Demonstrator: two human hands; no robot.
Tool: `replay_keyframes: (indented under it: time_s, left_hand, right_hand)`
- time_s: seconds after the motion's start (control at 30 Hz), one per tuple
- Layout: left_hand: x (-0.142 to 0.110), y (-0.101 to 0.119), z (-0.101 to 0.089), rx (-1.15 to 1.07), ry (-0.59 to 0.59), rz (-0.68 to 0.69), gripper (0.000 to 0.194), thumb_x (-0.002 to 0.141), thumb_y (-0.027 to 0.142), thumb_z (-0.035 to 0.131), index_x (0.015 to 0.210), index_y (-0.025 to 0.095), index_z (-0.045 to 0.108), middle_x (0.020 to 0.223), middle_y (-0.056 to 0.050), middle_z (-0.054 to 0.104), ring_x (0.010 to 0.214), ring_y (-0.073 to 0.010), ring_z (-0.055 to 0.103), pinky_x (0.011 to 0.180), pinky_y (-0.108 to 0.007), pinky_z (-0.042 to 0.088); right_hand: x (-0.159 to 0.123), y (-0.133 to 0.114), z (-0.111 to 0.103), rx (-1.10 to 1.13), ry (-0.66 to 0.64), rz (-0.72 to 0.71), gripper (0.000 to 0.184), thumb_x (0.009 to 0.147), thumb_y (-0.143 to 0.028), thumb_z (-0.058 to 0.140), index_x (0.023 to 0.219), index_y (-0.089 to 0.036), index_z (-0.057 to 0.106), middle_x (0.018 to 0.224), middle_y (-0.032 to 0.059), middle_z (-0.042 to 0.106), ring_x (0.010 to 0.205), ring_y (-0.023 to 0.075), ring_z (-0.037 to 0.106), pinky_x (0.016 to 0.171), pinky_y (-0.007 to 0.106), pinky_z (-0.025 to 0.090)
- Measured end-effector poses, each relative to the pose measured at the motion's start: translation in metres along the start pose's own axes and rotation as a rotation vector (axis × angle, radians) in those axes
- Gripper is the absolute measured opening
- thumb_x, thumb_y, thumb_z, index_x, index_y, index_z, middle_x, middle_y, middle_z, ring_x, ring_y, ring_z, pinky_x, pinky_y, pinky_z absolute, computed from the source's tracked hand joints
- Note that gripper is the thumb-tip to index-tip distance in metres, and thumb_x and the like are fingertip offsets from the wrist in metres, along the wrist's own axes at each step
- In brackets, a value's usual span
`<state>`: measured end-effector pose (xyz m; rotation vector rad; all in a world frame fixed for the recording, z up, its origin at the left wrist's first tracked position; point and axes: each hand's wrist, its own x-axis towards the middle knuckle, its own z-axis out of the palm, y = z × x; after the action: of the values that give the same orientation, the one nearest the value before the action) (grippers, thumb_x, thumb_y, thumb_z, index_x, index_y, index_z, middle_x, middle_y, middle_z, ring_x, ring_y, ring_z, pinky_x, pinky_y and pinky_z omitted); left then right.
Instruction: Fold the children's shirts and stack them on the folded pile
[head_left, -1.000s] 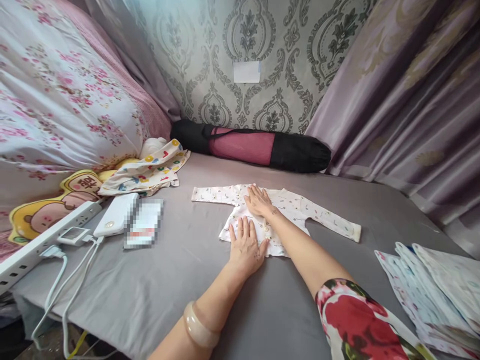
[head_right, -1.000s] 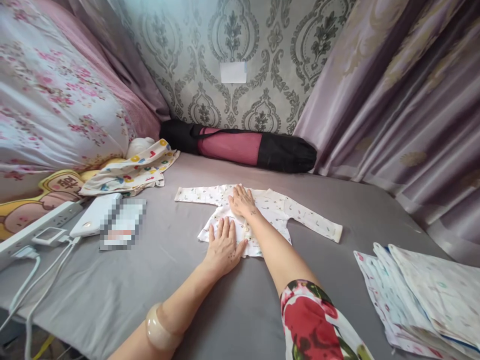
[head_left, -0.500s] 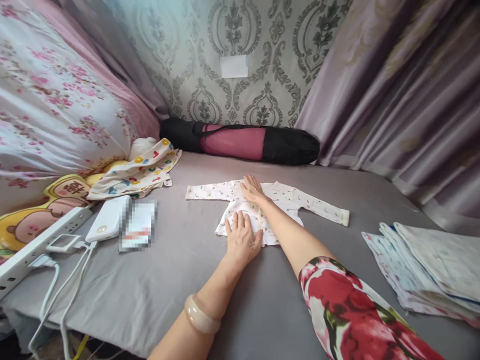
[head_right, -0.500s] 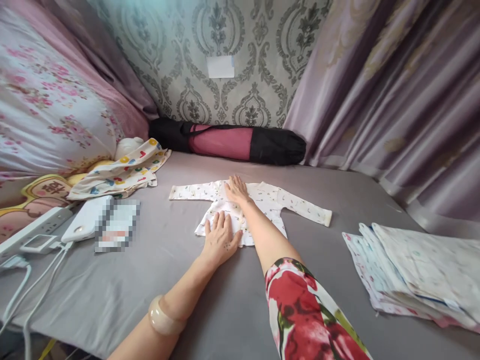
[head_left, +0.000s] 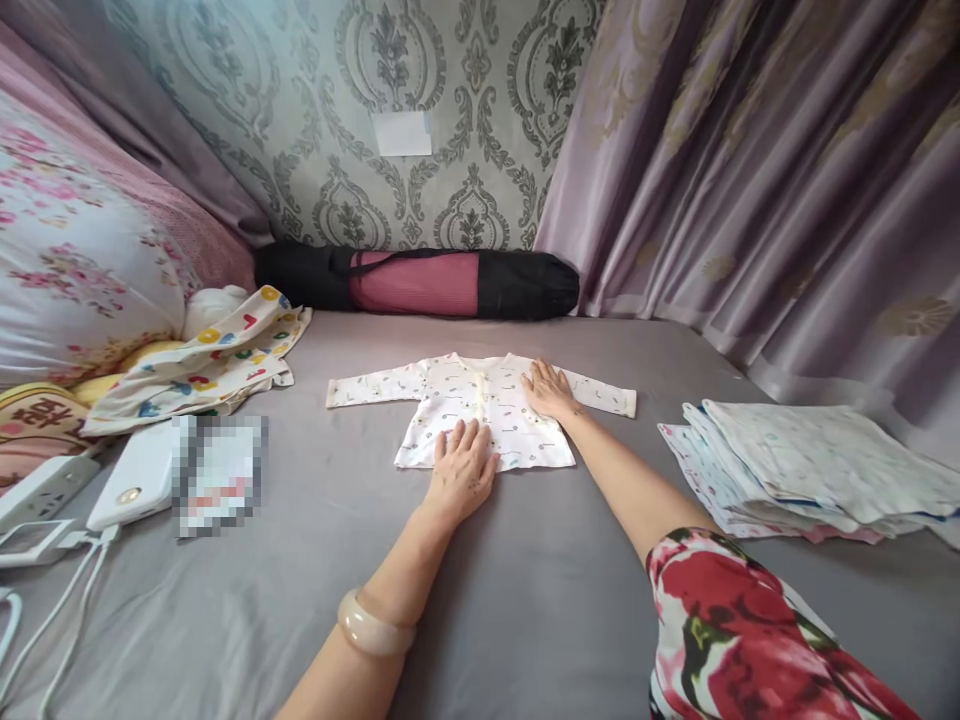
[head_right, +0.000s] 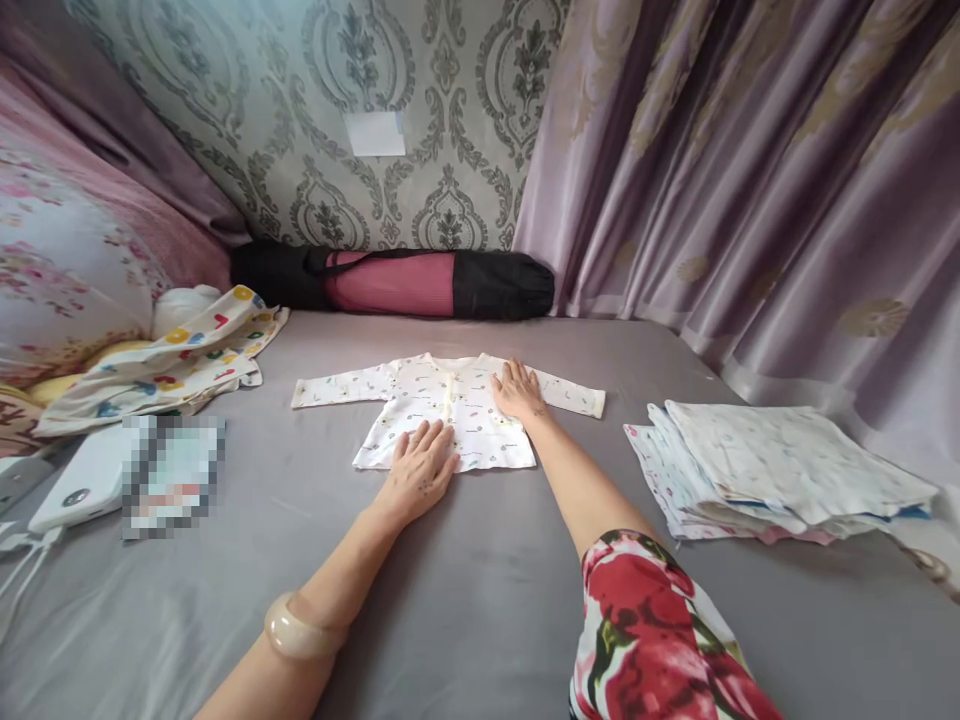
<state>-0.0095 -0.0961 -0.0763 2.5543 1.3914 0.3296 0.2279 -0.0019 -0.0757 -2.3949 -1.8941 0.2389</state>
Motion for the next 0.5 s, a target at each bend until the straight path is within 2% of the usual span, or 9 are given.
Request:
replay_keyframes:
  time_s: [0.17,0.3,0.4,0.5]
  left_hand:
    - [0.002,0.001,-0.006,0.001,-0.023,-0.014,0.050,0.097,0.033,0.040,0.144,0.017,0.044,0.154,-0.012,0.041,0.145,-0.0314,0.029,0.117,-0.056,0.023]
    - [0.001,0.001,-0.008,0.002,-0.002,-0.001,0.047,0.095,0.027,0.041,0.142,0.022,0.047,0.150,-0.011,0.045,0.143,-0.0309,0.033,0.116,-0.055,0.025]
    - [0.001,-0.001,-0.006,0.012,0.023,0.017,0.045,0.093,0.020,0.041,0.135,0.026,0.054,0.147,-0.009,0.049,0.142,-0.0296,0.035,0.114,-0.054,0.027]
    - [0.001,-0.003,-0.002,0.023,0.049,0.039,0.044,0.092,0.016,0.040,0.132,0.025,0.057,0.145,-0.010,0.050,0.140,-0.0301,0.037,0.114,-0.055,0.028]
  right_hand:
    - [-0.001,0.002,0.006,0.038,0.077,-0.009,0.063,0.101,-0.043,0.017,0.153,-0.009,0.028,0.163,0.0101,0.018,0.149,0.0219,0.015,0.121,0.043,0.008]
    - [-0.005,0.006,-0.008,0.105,-0.017,-0.039,0.062,0.101,-0.042,0.016,0.154,-0.012,0.025,0.164,0.0099,0.015,0.150,0.0200,0.011,0.122,0.043,0.008]
    - [-0.025,0.000,-0.016,0.093,0.006,-0.135,0.060,0.100,-0.038,0.017,0.154,-0.013,0.026,0.163,0.0098,0.015,0.151,0.0202,0.009,0.122,0.043,0.005]
    - [-0.057,-0.013,-0.010,0.037,0.051,-0.300,0.063,0.100,-0.043,0.020,0.153,-0.010,0.028,0.163,0.0111,0.017,0.150,0.0225,0.010,0.122,0.042,0.005]
